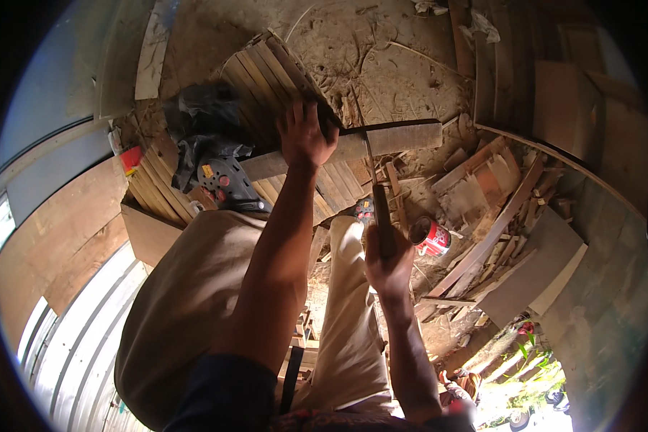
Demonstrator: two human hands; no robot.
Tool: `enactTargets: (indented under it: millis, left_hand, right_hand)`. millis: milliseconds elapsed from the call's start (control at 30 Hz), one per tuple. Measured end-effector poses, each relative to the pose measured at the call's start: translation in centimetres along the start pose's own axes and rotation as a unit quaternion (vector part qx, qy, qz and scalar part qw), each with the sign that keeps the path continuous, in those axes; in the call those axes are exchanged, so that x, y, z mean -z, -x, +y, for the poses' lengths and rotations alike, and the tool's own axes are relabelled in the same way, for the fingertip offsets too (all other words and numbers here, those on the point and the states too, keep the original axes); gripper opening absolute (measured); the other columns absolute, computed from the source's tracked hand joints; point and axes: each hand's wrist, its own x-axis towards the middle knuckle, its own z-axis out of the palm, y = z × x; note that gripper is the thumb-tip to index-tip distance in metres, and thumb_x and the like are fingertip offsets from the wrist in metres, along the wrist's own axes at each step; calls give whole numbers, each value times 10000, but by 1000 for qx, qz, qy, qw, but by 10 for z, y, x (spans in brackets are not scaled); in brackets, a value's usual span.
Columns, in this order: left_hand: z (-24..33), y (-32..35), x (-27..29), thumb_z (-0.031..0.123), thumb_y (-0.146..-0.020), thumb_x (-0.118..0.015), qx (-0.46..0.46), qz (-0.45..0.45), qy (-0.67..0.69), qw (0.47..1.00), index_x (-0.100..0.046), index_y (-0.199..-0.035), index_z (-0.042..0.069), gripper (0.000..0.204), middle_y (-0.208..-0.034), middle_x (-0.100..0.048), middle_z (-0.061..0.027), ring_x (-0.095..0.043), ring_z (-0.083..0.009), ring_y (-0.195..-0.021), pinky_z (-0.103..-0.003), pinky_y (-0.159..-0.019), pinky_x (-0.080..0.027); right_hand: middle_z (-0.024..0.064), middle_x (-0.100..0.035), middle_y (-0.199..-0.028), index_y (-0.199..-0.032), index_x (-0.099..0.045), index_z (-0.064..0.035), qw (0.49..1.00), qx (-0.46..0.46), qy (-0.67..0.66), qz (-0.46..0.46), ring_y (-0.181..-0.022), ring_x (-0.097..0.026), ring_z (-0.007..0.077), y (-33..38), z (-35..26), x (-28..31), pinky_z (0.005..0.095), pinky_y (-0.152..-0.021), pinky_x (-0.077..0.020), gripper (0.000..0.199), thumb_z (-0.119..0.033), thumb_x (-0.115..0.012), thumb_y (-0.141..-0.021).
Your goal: The person sits on the floor and uses a hammer to remove nails from a wooden plank, then uses a hand saw to cut the plank into smaller pieces. The person handles the wood and tools directly, working in a cluttered workshop environment.
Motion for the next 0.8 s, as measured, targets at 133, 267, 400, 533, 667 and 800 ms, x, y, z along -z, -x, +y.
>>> enactTargets:
  millis: [133,267,400,533,667,800]
  left_hand:
    - [1,-3,3,337,-776,-639,-3,-22,19,1000,-501,-1271,89,570,-1351,-430,-186,-428,-359,-1279,-542,-1093,-318]
    - [3,-2,3,324,-772,-635,19,-37,36,998,-502,-1281,96,573,-1379,-416,-192,-411,-369,-1302,-547,-1109,-303]
    - [3,-5,5,315,-769,-632,28,-68,34,997,-524,-1264,108,547,-1397,-412,-191,-409,-370,-1306,-547,-1107,-303]
    - [3,-8,6,312,-762,-633,14,-68,30,997,-546,-1245,114,529,-1413,-412,-188,-407,-377,-1307,-550,-1098,-309]
    - [1,-4,3,321,-762,-632,22,-60,22,998,-555,-1250,120,534,-1434,-406,-176,-402,-380,-1315,-554,-1090,-319]
    - [-2,-2,-2,339,-773,-622,9,-52,32,998,-561,-1259,128,534,-1446,-402,-168,-387,-377,-1330,-560,-1092,-317]
  right_hand:
    - [141,-632,-705,-1079,-645,-2,994,-85,34,-60,-469,-544,214,35,-71,63,368,-457,-410,222,-132,-572,-914]
    - [153,-647,-887,-908,-632,-46,989,-53,117,-67,-492,-564,232,-11,-73,58,372,-448,-432,127,-152,-574,-869]
    - [149,-578,-569,-656,-546,-7,986,-137,-91,17,-453,-556,267,-114,-37,-3,417,-445,-405,289,-189,-614,-870]
    - [192,-663,-721,-930,-670,20,966,-203,116,-108,-544,-610,278,-43,-69,37,358,-484,-438,192,-81,-525,-853]
    - [249,-636,-1178,-1380,-512,-45,947,-201,140,-209,-593,-666,260,-1,-98,76,374,-505,-487,492,-92,-499,-890]
    - [116,-488,-481,-620,-519,4,992,-123,-35,9,-429,-475,156,-106,-21,-10,388,-421,-374,305,-162,-561,-873]
